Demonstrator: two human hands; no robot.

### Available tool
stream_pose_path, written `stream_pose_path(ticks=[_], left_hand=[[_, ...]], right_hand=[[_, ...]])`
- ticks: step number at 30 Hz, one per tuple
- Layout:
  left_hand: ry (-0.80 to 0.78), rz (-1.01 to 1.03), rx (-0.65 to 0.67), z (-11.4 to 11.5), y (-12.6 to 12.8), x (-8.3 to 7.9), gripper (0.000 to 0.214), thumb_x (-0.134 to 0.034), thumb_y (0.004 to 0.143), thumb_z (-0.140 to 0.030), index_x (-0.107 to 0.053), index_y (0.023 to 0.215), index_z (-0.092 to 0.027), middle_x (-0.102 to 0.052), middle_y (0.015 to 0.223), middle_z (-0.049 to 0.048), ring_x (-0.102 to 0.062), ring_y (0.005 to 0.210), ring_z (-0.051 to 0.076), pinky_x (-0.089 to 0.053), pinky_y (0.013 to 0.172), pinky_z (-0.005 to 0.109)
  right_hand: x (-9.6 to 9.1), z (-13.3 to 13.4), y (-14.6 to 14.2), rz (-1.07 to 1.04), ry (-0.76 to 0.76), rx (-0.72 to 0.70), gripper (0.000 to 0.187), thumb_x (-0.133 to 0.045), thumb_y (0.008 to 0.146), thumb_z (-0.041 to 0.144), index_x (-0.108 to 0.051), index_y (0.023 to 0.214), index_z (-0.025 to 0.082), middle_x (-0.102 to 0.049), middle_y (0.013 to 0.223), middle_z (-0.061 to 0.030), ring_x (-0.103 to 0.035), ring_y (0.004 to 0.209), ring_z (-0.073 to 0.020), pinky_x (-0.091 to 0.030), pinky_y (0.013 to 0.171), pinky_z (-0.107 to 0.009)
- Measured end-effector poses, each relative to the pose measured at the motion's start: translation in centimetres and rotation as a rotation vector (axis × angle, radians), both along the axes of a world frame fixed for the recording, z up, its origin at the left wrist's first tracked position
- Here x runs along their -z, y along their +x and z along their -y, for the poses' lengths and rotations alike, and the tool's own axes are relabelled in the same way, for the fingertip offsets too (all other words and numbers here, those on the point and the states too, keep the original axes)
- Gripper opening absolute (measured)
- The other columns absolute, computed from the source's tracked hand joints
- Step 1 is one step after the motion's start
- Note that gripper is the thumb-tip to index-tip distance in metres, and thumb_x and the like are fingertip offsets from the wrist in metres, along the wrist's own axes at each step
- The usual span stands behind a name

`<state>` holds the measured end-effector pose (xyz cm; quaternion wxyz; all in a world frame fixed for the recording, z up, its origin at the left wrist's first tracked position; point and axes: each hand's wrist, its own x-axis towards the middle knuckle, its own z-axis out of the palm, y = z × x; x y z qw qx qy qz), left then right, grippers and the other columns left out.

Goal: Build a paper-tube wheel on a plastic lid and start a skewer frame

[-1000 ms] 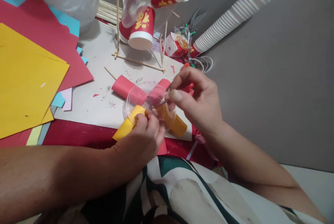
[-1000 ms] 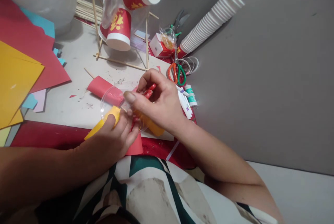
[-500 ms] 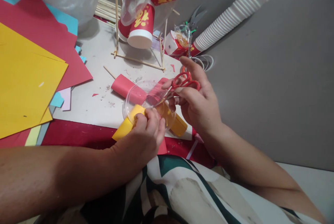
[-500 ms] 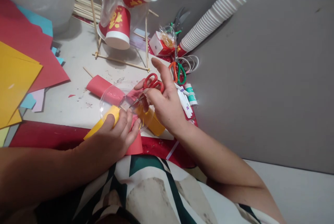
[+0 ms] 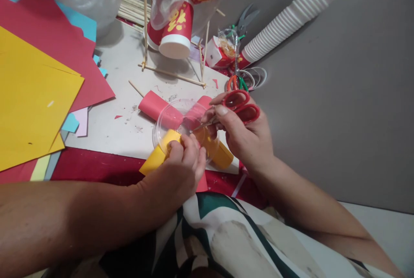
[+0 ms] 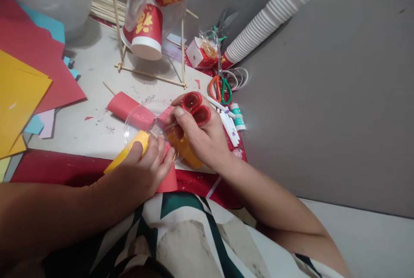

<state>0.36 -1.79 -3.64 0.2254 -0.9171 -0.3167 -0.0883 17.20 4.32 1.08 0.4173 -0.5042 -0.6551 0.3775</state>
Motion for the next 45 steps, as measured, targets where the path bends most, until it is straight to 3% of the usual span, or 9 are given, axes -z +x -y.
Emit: stream_pose_path(ticks=[9,19,24,27,30,33,37,41,45], left_hand=[[0.01,-0.003,-0.003,0.1,0.0,0.1,0.048,-0.038,0.096,-0.028,-0.06,0.137,-0.016,-0.064,0.132,0.0214,-0.058,0.119,0.036,-0.043,0.087,0.046],[-0.041,0.018,0.02,0.0,0.0,-0.3,0.043,-0.044,0.094,-0.025,-0.066,0.128,-0.012,-0.065,0.129,0.0222,-0.058,0.12,0.039,-0.044,0.087,0.048],[-0.085,0.01,0.023,-0.1,-0.1,-0.9,0.042,-0.045,0.093,-0.024,-0.067,0.127,-0.011,-0.069,0.118,0.0211,-0.059,0.118,0.039,-0.046,0.086,0.047],[-0.094,-0.004,0.036,-0.2,-0.2,-0.9,0.044,-0.046,0.093,-0.025,-0.066,0.13,-0.011,-0.069,0.117,0.0219,-0.06,0.116,0.038,-0.046,0.086,0.047],[-0.083,-0.021,0.03,-0.1,-0.1,-0.8,0.046,-0.043,0.095,-0.026,-0.063,0.135,-0.014,-0.067,0.125,0.0218,-0.06,0.117,0.039,-0.046,0.086,0.047],[-0.073,-0.039,0.009,0.0,0.0,-0.8,0.048,-0.041,0.096,-0.026,-0.059,0.139,-0.014,-0.063,0.133,0.0225,-0.059,0.12,0.038,-0.046,0.086,0.046],[-0.07,-0.042,0.009,0.0,0.0,-0.8,0.049,-0.038,0.097,-0.025,-0.057,0.141,-0.013,-0.062,0.134,0.0226,-0.059,0.12,0.037,-0.046,0.084,0.045],[-0.086,-0.033,0.024,-0.2,0.0,-0.9,0.049,-0.04,0.097,-0.024,-0.057,0.14,-0.013,-0.062,0.135,0.0231,-0.059,0.12,0.037,-0.046,0.084,0.045],[-0.092,-0.036,0.034,-0.2,0.0,-0.8,0.047,-0.042,0.096,-0.027,-0.061,0.137,-0.015,-0.064,0.132,0.0219,-0.059,0.119,0.038,-0.046,0.086,0.047]], right_hand=[[-0.4,0.2,-0.7,0.038,0.036,-0.014,0.02,-0.058,0.095,0.042,-0.058,0.09,0.023,-0.065,0.076,-0.0011,-0.061,0.062,-0.014,-0.053,0.057,-0.031],[0.3,0.8,-0.6,0.273,0.294,-0.12,0.008,-0.05,0.099,0.027,-0.056,0.102,0.024,-0.067,0.081,-0.0027,-0.064,0.068,-0.0141,-0.055,0.064,-0.029],[-0.9,-0.3,0.3,0.445,0.421,-0.389,0.015,-0.053,0.093,0.018,-0.057,0.106,0.025,-0.07,0.089,-0.0048,-0.067,0.075,-0.0165,-0.055,0.066,-0.03],[-1.7,-1.2,0.6,0.458,0.395,-0.547,0.016,-0.058,0.09,0.017,-0.059,0.103,0.025,-0.072,0.093,-0.005,-0.07,0.08,-0.0171,-0.056,0.068,-0.029],[-1.5,-1.5,0.2,0.329,0.234,-0.441,0.006,-0.058,0.093,0.028,-0.06,0.093,0.022,-0.071,0.085,-0.0048,-0.068,0.072,-0.0159,-0.056,0.064,-0.029],[-0.5,-1.2,-0.7,0.145,0.093,-0.152,0.022,-0.055,0.097,0.035,-0.058,0.081,0.02,-0.067,0.07,-0.0028,-0.06,0.054,-0.013,-0.052,0.051,-0.028],[0.8,-0.1,-1.5,-0.032,0.012,0.101,0.018,-0.057,0.095,0.033,-0.058,0.08,0.023,-0.063,0.059,-0.0001,-0.059,0.047,-0.0151,-0.049,0.044,-0.029],[1.6,0.9,-1.3,-0.039,0.066,0.14,0.012,-0.055,0.096,0.031,-0.058,0.087,0.025,-0.066,0.063,-0.0014,-0.064,0.054,-0.0186,-0.051,0.047,-0.032],[1.3,0.7,-0.2,0.12,0.267,-0.093,0.007,-0.053,0.096,0.022,-0.06,0.094,0.023,-0.07,0.079,-0.0033,-0.068,0.067,-0.0165,-0.055,0.059,-0.031]])
